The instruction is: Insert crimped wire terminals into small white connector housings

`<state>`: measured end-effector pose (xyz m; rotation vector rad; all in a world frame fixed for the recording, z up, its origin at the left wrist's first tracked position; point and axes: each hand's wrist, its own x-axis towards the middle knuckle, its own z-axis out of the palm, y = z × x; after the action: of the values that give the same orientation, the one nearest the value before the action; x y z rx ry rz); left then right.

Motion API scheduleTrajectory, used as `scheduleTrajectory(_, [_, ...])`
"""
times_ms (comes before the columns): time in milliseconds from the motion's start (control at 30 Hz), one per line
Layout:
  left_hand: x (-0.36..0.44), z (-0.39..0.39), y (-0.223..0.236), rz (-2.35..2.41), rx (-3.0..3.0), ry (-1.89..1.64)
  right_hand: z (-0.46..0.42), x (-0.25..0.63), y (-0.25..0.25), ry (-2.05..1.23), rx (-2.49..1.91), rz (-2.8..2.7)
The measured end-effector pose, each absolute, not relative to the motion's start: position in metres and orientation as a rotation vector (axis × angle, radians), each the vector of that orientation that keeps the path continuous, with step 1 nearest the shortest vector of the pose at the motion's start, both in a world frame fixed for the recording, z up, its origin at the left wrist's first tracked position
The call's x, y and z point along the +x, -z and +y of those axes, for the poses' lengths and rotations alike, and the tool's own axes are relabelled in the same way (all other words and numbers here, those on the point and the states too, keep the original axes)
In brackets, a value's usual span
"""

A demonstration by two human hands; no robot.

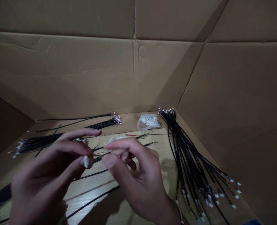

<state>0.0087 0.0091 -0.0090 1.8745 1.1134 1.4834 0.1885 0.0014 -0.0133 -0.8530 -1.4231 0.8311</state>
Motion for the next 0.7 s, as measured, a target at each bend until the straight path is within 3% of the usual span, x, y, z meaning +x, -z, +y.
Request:
scheduleTrajectory(200, [0.016, 0.013, 0.009, 1.146, 1.582, -1.474, 0.002, 0.181, 0.008, -0.911, -0.993, -1.404])
scheduleTrajectory(433, [0.016, 0.014, 0.009, 1.114, 1.507, -1.439, 0.005, 0.182, 0.017, -0.552, -0.867, -1.54])
scheduleTrajectory(700, [0.019, 0.015, 0.01, 1.066, 1.454, -1.499, 0.016, 0.183, 0.015, -0.529, -0.815, -1.607])
